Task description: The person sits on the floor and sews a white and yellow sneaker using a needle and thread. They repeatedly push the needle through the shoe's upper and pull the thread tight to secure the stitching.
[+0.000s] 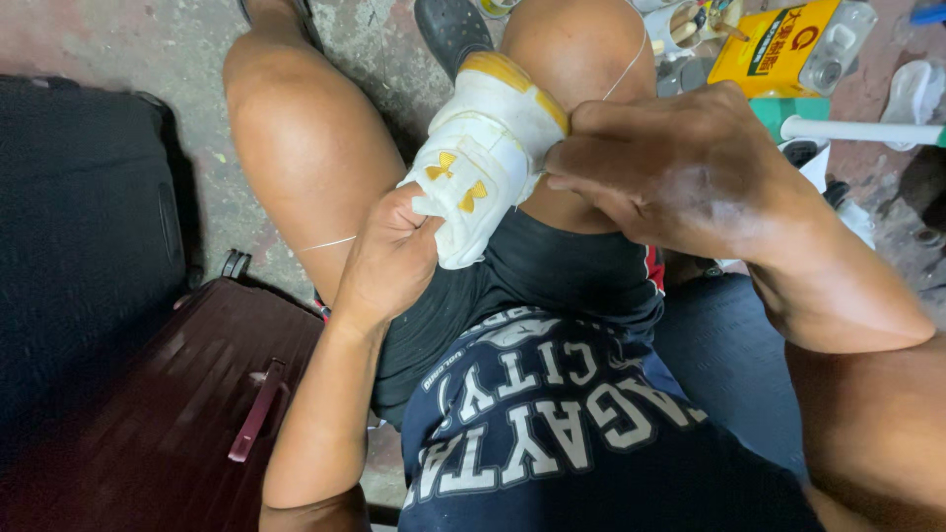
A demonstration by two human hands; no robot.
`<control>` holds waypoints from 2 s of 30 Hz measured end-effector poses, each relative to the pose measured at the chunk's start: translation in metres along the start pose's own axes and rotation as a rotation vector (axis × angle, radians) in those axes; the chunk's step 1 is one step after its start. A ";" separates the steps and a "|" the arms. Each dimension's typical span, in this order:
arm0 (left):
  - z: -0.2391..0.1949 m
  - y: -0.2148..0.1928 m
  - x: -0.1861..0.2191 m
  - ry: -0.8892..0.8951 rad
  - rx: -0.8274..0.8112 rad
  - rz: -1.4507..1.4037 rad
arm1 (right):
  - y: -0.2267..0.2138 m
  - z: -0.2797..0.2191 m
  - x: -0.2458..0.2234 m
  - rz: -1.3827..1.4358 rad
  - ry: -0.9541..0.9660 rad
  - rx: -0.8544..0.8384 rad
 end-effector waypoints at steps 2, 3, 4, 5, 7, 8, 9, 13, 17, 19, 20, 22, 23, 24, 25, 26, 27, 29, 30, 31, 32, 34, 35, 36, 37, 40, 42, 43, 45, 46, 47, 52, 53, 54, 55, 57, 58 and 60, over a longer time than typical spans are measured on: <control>0.000 -0.002 -0.004 -0.023 -0.016 -0.010 | 0.003 -0.003 -0.001 -0.038 0.012 -0.026; 0.000 -0.003 -0.006 -0.027 -0.023 0.007 | 0.003 -0.003 0.000 -0.060 0.011 -0.041; 0.001 -0.003 -0.006 -0.032 -0.030 0.023 | 0.004 -0.002 0.000 -0.068 0.014 -0.038; 0.003 -0.003 -0.006 -0.037 -0.030 0.038 | 0.003 0.000 0.000 -0.079 0.014 -0.036; 0.004 -0.002 -0.005 -0.048 -0.026 0.066 | 0.000 0.003 -0.005 -0.089 0.007 -0.024; 0.003 -0.001 -0.003 -0.035 -0.017 0.137 | -0.001 0.005 -0.008 -0.088 0.000 -0.014; 0.002 0.001 0.000 -0.025 -0.006 0.209 | -0.002 0.008 -0.010 -0.085 -0.007 -0.004; -0.009 0.012 0.015 0.078 0.046 0.615 | -0.004 0.002 -0.025 -0.129 0.106 -0.028; -0.006 0.014 0.016 -0.009 0.099 0.522 | 0.012 -0.008 -0.024 -0.335 0.143 -0.076; -0.005 0.014 0.018 -0.027 0.107 0.504 | 0.013 -0.008 -0.019 -0.350 0.118 -0.063; -0.004 0.013 0.018 -0.007 0.102 0.504 | 0.012 -0.007 -0.017 -0.341 0.108 -0.037; -0.005 0.014 0.018 0.008 0.075 0.497 | 0.010 -0.010 -0.016 -0.311 0.080 -0.001; -0.004 0.014 0.019 0.004 0.070 0.505 | 0.008 -0.011 -0.014 -0.304 0.059 0.015; -0.003 0.015 0.019 0.000 0.064 0.514 | 0.005 -0.013 -0.011 -0.298 0.038 0.032; -0.003 0.015 0.018 0.000 0.065 0.523 | 0.003 -0.013 -0.005 -0.307 0.018 0.037; -0.002 0.015 0.018 0.015 0.065 0.511 | 0.002 -0.013 0.002 -0.316 -0.002 0.042; -0.003 0.014 0.016 0.022 0.065 0.497 | 0.004 -0.013 0.006 -0.317 -0.020 0.045; -0.003 0.012 0.013 0.018 0.070 0.472 | 0.013 -0.016 0.010 -0.388 0.131 0.014; -0.003 0.009 0.011 0.008 0.073 0.461 | 0.017 -0.019 0.013 -0.426 0.208 -0.001; -0.005 0.009 0.009 -0.005 0.083 0.449 | 0.018 -0.023 0.019 -0.457 0.208 0.009; -0.007 0.009 0.008 0.023 0.090 0.469 | 0.015 -0.026 0.028 -0.488 0.209 0.019; -0.012 0.008 0.008 0.085 0.097 0.512 | 0.014 -0.034 0.038 -0.441 0.181 0.035; -0.017 0.008 0.007 0.046 0.125 0.427 | 0.015 -0.037 0.040 -0.359 0.148 0.038; -0.024 0.008 0.007 0.008 0.151 0.342 | 0.014 -0.040 0.041 -0.277 0.114 0.040; -0.031 0.008 0.008 -0.036 0.169 0.259 | 0.015 -0.043 0.042 -0.289 0.127 0.025; -0.054 0.013 0.018 0.030 0.288 0.297 | 0.013 -0.051 0.045 -0.288 0.160 0.007; -0.067 0.012 0.024 0.068 0.454 0.160 | 0.016 -0.051 0.039 -0.203 0.150 0.023; -0.070 0.012 0.027 0.094 0.535 0.094 | 0.017 -0.048 0.037 -0.181 0.134 0.035; -0.075 0.021 0.039 0.103 0.664 0.509 | 0.018 -0.042 0.032 -0.138 0.100 0.059; -0.076 0.029 0.045 0.107 0.724 0.718 | 0.019 -0.040 0.030 -0.132 0.077 0.068; -0.074 0.040 0.051 0.141 0.752 0.896 | 0.020 -0.039 0.027 -0.125 0.061 0.076; -0.039 0.095 0.069 0.348 0.485 1.450 | 0.017 -0.037 0.020 -0.156 0.078 0.084; -0.029 0.102 0.071 0.333 0.422 1.531 | 0.016 -0.035 0.018 -0.155 0.081 0.084; -0.019 0.105 0.071 0.318 0.358 1.611 | 0.014 -0.034 0.016 -0.153 0.085 0.083; -0.008 0.103 0.072 0.307 0.337 1.608 | 0.013 -0.033 0.015 -0.099 0.048 0.095; 0.005 0.099 0.070 0.291 0.290 1.599 | 0.014 -0.030 0.013 0.004 -0.020 0.120; 0.005 0.095 0.071 0.295 0.294 1.556 | 0.017 -0.028 0.014 0.016 -0.071 0.096; 0.003 0.085 0.071 0.298 0.268 1.455 | 0.029 -0.027 0.017 0.046 -0.143 0.042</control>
Point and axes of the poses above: each hand's wrist, its own z-axis towards the middle knuckle, its own y-axis out of the palm, x = y × z, the point moved 2 cm from there along z, towards the middle knuckle, and after that the axes turned 15 degrees about -x, right-handed, at the moved point
